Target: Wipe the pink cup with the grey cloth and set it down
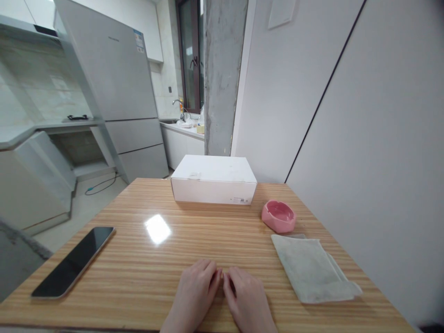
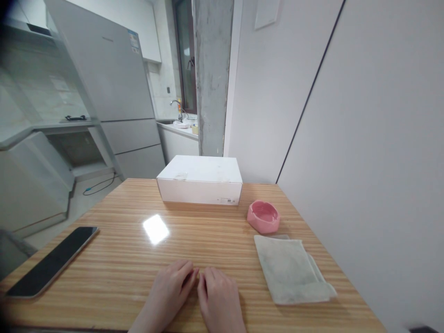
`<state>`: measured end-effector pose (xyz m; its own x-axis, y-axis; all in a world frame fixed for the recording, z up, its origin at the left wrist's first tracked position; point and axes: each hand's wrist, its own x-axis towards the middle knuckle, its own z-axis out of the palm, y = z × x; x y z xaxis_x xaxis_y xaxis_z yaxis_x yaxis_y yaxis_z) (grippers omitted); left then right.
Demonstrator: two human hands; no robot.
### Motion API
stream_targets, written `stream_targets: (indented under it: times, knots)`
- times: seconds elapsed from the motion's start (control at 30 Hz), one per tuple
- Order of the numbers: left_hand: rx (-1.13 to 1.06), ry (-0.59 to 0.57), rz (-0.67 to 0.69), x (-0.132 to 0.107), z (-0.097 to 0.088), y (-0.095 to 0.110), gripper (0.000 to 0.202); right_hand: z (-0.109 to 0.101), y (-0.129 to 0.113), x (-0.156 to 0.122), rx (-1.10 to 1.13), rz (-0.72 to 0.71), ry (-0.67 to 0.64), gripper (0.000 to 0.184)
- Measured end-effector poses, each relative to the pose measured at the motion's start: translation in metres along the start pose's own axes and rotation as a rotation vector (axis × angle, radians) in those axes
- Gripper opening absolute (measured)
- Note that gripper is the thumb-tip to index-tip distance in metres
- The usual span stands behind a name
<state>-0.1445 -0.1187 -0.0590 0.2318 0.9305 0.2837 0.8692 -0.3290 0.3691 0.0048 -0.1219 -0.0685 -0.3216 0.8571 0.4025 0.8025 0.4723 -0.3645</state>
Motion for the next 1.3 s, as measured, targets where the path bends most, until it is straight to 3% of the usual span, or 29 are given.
stream_targets:
  times: [0.93,1.3]
  knots:
    - [0.026,0.034,0.021,-0.0007,-0.0023,0.0028,0.022,-0.0027,-0.0023,0.0004,0.022,0.01,-0.006,0.023]
    - [0.007,-0.005,-0.007,-0.0021,-0.0025,0.003,0.021,-0.0028,-0.0021,0.0008,0.002,0.009,0.008,0.024]
